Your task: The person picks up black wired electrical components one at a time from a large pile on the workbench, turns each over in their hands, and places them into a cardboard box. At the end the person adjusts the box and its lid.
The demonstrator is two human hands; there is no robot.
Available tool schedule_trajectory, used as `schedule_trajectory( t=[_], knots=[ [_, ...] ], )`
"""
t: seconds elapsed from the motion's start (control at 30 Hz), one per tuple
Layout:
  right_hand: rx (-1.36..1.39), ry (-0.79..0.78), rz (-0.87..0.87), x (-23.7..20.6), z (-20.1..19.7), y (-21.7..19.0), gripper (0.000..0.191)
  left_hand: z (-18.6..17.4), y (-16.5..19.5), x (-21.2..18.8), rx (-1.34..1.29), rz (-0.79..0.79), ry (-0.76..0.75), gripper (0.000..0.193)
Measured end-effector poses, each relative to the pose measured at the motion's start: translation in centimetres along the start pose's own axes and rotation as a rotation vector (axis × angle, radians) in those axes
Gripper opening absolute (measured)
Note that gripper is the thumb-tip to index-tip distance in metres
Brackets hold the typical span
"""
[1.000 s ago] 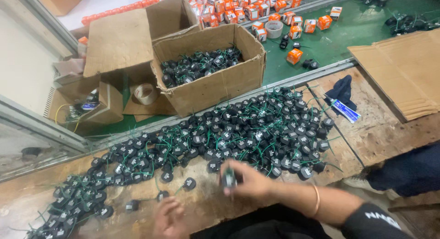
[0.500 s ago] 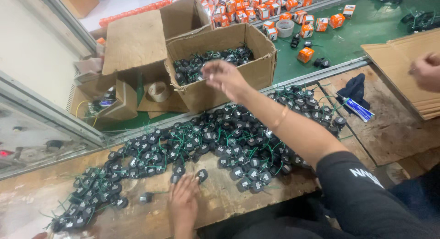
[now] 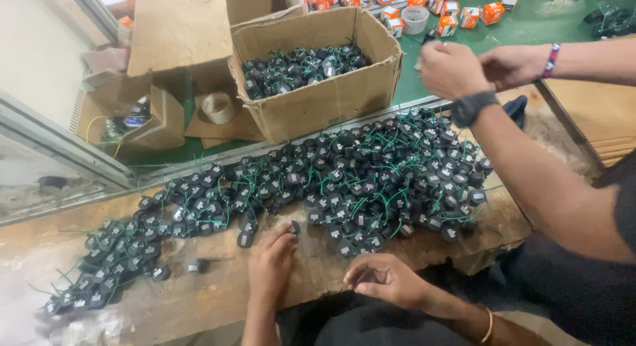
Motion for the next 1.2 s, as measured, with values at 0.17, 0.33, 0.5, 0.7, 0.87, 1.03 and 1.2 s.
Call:
schedule_trajectory(
  t=[0.17, 0.33, 0.5, 0.7, 0.87, 1.03, 1.2],
  knots=[
    [0.047, 0.131, 0.121, 1.2, -0.5, 1.7, 0.063, -0.1, -2.8, -2.0, -0.614, -0.434, 0.361, 0.018],
    [-0.042, 0.026, 0.143, 3.2, 1.3, 3.3, 0.065, 2.7, 6.0, -1.8, -0.707, -0.155, 0.136, 0.017],
    [-0.042, 0.069, 0.151, 3.4, -0.1, 4.5, 0.043, -0.2, 9.7, -0.5, -0.533, 0.173, 0.133, 0.022],
    [-0.397, 0.015, -0.051, 2.2, 0.7, 2.2, 0.041, 2.4, 5.6, -4.1, -0.849, -0.349, -0.105, 0.026],
    [-0.433, 0.005, 0.028, 2.2, 2.4, 2.0, 0.031, 2.8, 4.0, -7.0, -0.974, -0.540, 0.062, 0.027],
    [-0.325, 0.054, -0.012, 2.2, 2.1, 0.2, 0.037, -6.7, 0.5, -5.7, -0.314, -0.299, 0.481, 0.007],
    [-0.343, 0.037, -0.160, 2.1, 1.6, -1.2, 0.042, -9.8, -3.6, -3.1, 0.401, -0.290, 0.505, 0.043]
  ],
)
Point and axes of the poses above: each hand's wrist, its own x-axis towards the middle knuckle, its own z-axis out of the palm, y = z × x, the point moved 8 cm from there along x, towards the middle knuckle, and after that the axes turned 6 degrees about y, right-handed, at the moved point
